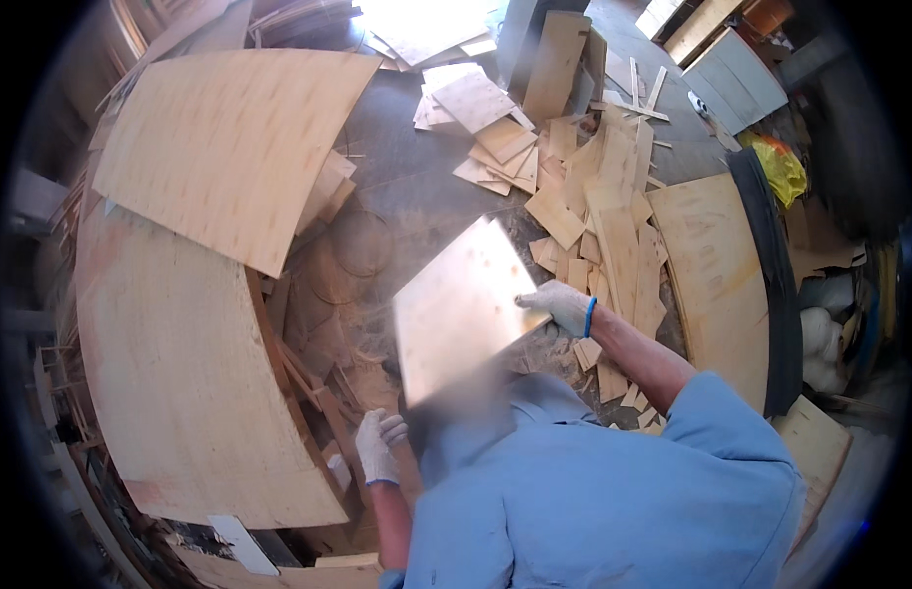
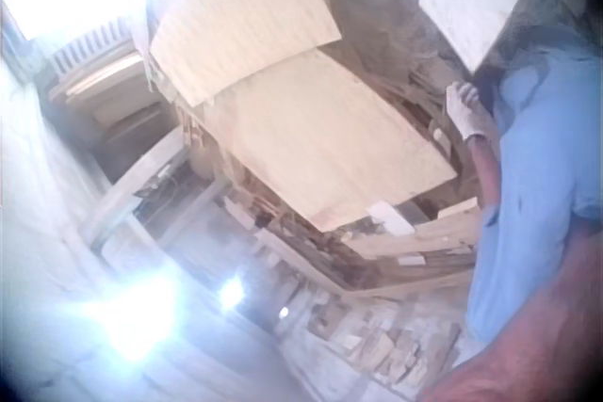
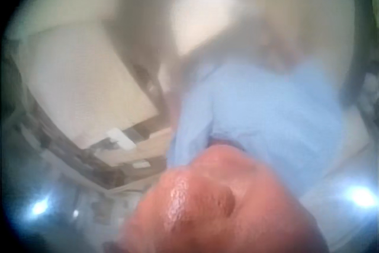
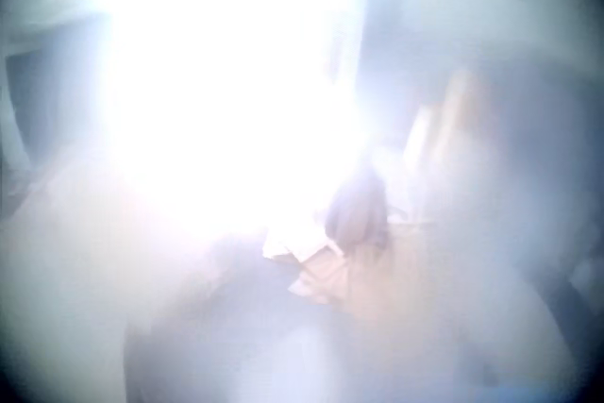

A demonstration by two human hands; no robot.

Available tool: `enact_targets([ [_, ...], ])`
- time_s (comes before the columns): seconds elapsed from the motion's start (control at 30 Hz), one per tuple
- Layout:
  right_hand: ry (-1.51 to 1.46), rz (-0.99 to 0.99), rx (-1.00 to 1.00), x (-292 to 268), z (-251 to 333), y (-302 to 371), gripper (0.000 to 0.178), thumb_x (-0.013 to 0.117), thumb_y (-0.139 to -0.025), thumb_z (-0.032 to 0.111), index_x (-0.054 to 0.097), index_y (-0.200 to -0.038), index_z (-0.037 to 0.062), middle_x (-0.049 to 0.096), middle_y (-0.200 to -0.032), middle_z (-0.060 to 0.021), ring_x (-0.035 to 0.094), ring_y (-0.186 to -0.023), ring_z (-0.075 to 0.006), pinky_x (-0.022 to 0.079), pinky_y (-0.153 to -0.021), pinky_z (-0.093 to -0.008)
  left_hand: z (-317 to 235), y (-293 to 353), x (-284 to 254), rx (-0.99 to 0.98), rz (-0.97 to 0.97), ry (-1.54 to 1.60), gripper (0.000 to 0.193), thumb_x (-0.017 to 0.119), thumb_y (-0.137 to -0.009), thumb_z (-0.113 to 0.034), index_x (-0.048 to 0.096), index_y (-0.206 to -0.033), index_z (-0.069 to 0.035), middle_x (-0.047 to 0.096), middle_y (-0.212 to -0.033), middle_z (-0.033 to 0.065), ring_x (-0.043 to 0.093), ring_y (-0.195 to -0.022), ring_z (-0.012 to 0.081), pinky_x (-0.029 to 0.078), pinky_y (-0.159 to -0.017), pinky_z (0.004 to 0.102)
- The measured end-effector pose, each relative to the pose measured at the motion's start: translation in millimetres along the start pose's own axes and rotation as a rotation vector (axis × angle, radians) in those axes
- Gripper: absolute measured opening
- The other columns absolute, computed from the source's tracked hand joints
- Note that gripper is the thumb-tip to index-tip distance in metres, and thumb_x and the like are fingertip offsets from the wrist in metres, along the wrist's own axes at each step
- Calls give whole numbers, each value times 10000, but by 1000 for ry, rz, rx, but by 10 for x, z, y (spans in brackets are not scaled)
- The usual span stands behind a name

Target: The person uses a table saw to cut plywood sheets into smaller rectangular pieces. They repeatedly position the wood, push it through the saw blade, and collect the cut pieces, stacking them on the floor.

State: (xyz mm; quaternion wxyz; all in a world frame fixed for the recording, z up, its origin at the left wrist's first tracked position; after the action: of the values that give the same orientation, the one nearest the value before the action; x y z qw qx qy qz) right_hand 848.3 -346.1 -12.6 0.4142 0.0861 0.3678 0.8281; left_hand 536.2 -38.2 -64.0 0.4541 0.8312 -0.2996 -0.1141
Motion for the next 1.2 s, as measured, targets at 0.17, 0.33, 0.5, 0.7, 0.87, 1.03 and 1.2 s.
enact_targets([
  [0.17, -153, -250, 18, -778, 600, -973, 418, 652, -903, 453, 633, -783, 53, 621, -599, -82, 542, -414, -144, 409, -372, -284, -355, -412, 114, -69, -21, 133, 184, 521, -928, -243, 526, -863, -72, 531, -689, 33, 534, -556, 150, 420, -489, 258],
  [0.33, -597, -324, -105, -1273, 1311, -2025, 444, 561, -953, 497, 561, -1025, 59, 637, -808, -92, 592, -611, -169, 471, -514, -293, -569, -964, 28, -116, -76, 150, 242, 534, -926, -240, 560, -990, -8, 603, -764, 100, 608, -637, 215, 486, -554, 293],
  [0.5, -635, 134, 91, -812, 1816, -2622, 349, 513, -984, 435, 586, -955, 95, 603, -801, -60, 588, -658, -191, 471, -548, -312, -1025, -1496, 230, -71, -43, 131, 495, 525, -958, -328, 504, -1237, 81, 648, -1044, 235, 673, -871, 305, 556, -755, 395],
  [0.7, -645, 156, 271, -112, 2010, -3044, 337, 442, -1004, 403, 481, -778, 156, 392, -671, 26, 407, -555, -140, 341, -489, -291, -2050, -1876, 484, 99, -88, 237, 600, 431, -1009, -442, 462, -1290, 87, 609, -1145, 269, 648, -975, 329, 541, -839, 419],
  [0.87, -981, 422, 307, -284, 2262, -3524, 320, 497, -996, 386, 449, -746, 192, 386, -663, 33, 398, -547, -123, 318, -470, -257, -2592, -2061, 536, 195, -238, 372, 660, 413, -1004, -509, 470, -1303, 76, 584, -1209, 263, 619, -1033, 353, 513, -888, 447],
  [1.03, -445, 26, 36, -533, 3269, -4118, 251, 534, -979, 311, 536, -790, 146, 521, -661, -5, 504, -547, -128, 385, -468, -267, -2531, -2490, 398, 351, -380, 453, 608, 412, -1013, -475, 474, -1353, 26, 561, -1295, 185, 546, -1174, 292, 445, -994, 400],
  [1.2, 298, -254, -457, -677, 4264, -4954, 265, 547, -972, 281, 661, -941, 44, 640, -749, -36, 589, -626, -109, 464, -538, -244, -3065, -2419, 783, 387, -561, 510, 551, 414, -1030, -406, 482, -1343, 43, 563, -1316, 133, 531, -1194, 253, 400, -1044, 370],
])
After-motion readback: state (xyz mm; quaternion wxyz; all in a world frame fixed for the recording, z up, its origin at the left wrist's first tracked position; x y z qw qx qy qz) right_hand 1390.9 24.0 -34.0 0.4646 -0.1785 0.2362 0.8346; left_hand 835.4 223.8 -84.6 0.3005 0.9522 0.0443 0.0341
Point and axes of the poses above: each hand's wrist, its own y-axis away from the middle knuckle, its own x-axis out of the palm, z = x × y, the point moved 2 cm from there along -y, towards the middle knuckle
